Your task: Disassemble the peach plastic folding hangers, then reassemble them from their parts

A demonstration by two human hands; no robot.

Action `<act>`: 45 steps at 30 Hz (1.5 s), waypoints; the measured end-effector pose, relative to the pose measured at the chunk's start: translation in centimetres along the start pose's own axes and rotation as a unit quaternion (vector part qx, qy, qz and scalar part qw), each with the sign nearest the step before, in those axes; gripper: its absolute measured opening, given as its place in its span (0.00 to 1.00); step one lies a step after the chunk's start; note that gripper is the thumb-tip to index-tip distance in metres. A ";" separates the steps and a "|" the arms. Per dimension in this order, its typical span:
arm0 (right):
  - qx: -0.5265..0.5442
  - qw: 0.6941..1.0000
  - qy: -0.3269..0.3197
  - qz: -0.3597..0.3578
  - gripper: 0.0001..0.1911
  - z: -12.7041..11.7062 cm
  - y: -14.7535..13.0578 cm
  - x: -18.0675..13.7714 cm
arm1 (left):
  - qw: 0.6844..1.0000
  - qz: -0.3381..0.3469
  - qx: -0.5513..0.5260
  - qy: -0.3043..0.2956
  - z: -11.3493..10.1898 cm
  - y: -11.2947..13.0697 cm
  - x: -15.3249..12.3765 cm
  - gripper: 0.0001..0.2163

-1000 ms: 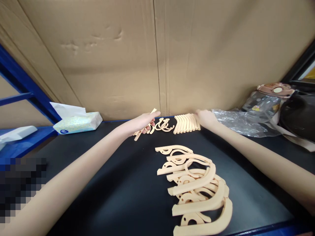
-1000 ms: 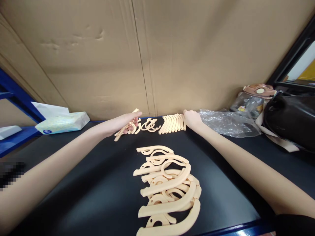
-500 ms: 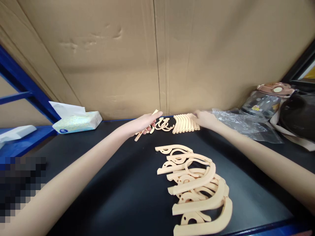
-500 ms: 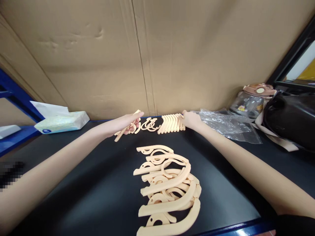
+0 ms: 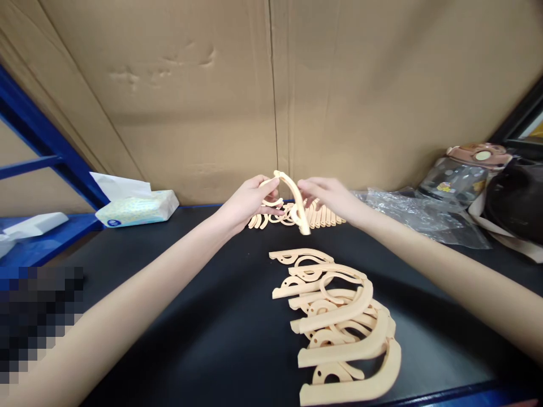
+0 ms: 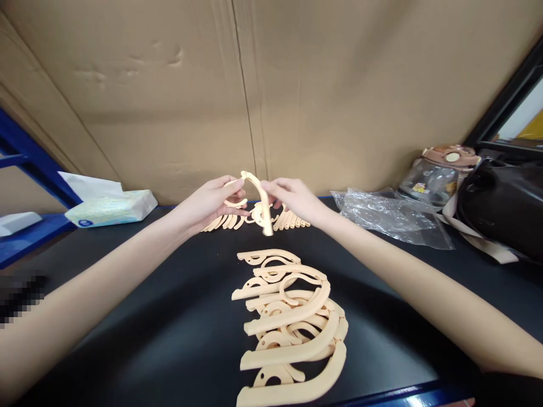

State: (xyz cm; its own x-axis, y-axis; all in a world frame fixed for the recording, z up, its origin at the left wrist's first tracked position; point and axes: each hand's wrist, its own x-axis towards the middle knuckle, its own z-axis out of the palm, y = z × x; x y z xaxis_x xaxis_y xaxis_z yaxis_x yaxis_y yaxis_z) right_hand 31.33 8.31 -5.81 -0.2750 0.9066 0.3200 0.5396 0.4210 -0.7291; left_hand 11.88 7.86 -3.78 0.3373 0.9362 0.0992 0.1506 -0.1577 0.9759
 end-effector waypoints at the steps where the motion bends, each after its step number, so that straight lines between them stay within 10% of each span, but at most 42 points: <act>1: 0.061 0.998 -0.004 -0.014 0.21 0.5 -1.0 0.0 | 1.000 0.012 -0.012 -0.013 0.2 0.3 -0.2 0.10; 8: 0.160 0.981 0.091 -0.068 0.12 0.3 -1.1 1.0 | 0.993 0.086 0.081 0.007 -0.5 1.3 -0.6 0.11; 15: -0.079 0.986 0.094 -0.115 0.12 -1.2 -0.2 0.8 | 0.975 0.084 0.205 -0.028 -2.4 0.9 0.6 0.12; 22: -0.351 0.922 0.091 -0.134 0.11 -0.1 0.0 0.5 | 0.945 0.125 0.300 0.029 -0.8 0.0 -0.1 0.14; 28: 0.040 0.998 -0.011 0.053 0.15 -0.2 0.2 1.2 | 0.880 0.129 0.441 0.119 -0.2 -1.0 0.1 0.13; 38: 0.216 0.964 0.098 0.118 0.07 -1.9 1.5 1.8 | 0.919 -0.155 0.356 -0.074 -10.4 -2.4 2.2 0.06; 45: 0.233 0.955 0.132 0.128 0.06 -1.8 0.8 1.9 | 0.950 -0.086 0.292 -0.073 -4.7 -2.5 2.6 0.06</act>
State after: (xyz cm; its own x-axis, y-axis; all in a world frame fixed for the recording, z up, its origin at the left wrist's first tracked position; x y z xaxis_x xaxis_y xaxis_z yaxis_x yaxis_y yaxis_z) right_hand 32.67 10.47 -4.74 0.0623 0.9796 0.1912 0.1336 0.1817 -0.9742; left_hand 8.03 12.15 -5.10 0.3807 0.9166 -0.1219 0.6901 -0.1939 0.6973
